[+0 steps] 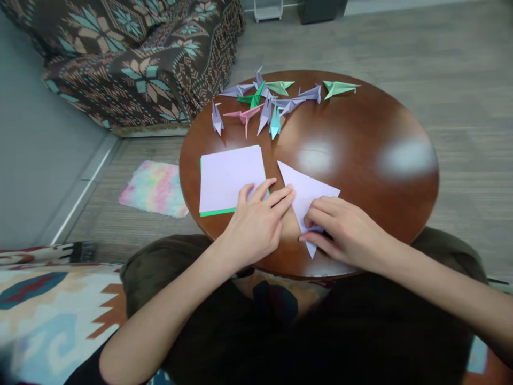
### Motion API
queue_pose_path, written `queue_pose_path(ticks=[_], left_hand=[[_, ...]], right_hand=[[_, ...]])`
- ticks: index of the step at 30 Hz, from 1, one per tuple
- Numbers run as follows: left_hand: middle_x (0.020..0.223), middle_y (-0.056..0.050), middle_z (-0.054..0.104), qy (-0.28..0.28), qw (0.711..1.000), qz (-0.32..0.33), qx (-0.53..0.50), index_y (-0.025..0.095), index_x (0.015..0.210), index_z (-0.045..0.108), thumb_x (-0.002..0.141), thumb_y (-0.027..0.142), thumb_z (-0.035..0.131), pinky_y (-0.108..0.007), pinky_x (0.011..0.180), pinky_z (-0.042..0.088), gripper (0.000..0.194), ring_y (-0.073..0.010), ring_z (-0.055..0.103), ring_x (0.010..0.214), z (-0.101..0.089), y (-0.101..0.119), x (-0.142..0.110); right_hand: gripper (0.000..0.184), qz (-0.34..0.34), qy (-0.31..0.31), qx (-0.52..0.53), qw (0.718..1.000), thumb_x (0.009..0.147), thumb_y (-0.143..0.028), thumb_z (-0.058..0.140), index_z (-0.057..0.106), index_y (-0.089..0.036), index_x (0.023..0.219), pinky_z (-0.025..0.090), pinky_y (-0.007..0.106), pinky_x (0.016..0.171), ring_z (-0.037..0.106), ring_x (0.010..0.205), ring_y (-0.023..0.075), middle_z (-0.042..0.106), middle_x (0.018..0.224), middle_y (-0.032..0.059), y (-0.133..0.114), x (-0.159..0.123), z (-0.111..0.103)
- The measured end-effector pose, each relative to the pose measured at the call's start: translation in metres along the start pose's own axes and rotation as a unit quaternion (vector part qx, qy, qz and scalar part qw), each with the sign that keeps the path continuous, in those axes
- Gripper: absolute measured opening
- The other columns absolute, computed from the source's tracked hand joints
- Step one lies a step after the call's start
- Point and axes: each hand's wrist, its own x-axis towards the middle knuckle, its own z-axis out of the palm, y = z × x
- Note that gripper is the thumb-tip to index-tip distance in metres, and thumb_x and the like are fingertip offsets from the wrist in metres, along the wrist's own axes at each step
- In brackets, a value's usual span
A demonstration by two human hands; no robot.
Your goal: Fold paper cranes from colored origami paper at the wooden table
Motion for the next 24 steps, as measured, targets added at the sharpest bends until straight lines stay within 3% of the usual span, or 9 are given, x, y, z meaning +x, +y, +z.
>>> queue_pose_path(ticks=[5, 10, 15, 24], left_hand=[[0.163, -0.009, 0.051, 0.019, 1.0, 0.002, 0.009, 0.015, 0.153, 0.051, 0.098, 0.013, 0.044, -0.062, 0.12, 0.028, 0.056, -0.0364, 0.037, 0.153, 0.003, 0.004, 0.001], [0.157, -0.014, 0.058, 0.053, 0.999, -0.007, 0.006, 0.011, 0.145, 0.057, 0.106, 0.03, 0.045, -0.059, 0.121, 0.029, 0.046, -0.0343, 0.042, 0.151, 0.009, 0.011, 0.005], [0.155, -0.019, 0.057, 0.061, 0.998, -0.003, -0.002, 0.006, 0.145, 0.055, 0.102, 0.04, 0.056, -0.055, 0.125, 0.029, 0.056, -0.0338, 0.043, 0.151, 0.013, 0.016, 0.006], [0.158, -0.023, 0.053, 0.04, 0.999, -0.003, -0.014, 0.004, 0.147, 0.051, 0.099, 0.043, 0.06, -0.054, 0.127, 0.028, 0.062, -0.0345, 0.041, 0.153, 0.009, 0.018, 0.006]], right_hand=[[0.026, 0.014, -0.007, 0.02, 1.0, 0.104, -0.037, 0.056, 0.057, -0.018, 0.085, 0.044, 0.035, 0.068, 0.056, 0.073, 0.0231, 0.06, 0.081, 0.0069, 0.001, 0.001, 0.0], [0.021, 0.05, 0.015, 0.069, 0.996, 0.105, -0.028, 0.053, 0.056, -0.02, 0.086, 0.043, 0.032, 0.065, 0.055, 0.071, 0.0204, 0.06, 0.081, 0.0058, 0.007, -0.004, -0.003], [0.018, 0.053, 0.058, 0.032, 0.996, 0.102, -0.031, 0.062, 0.058, -0.02, 0.089, 0.045, 0.038, 0.076, 0.059, 0.082, 0.0253, 0.066, 0.087, 0.0094, 0.006, -0.012, -0.004], [0.018, 0.037, 0.047, 0.07, 0.996, 0.104, -0.03, 0.059, 0.06, -0.02, 0.088, 0.047, 0.041, 0.081, 0.061, 0.085, 0.0253, 0.069, 0.092, 0.0103, 0.003, -0.013, -0.002]])
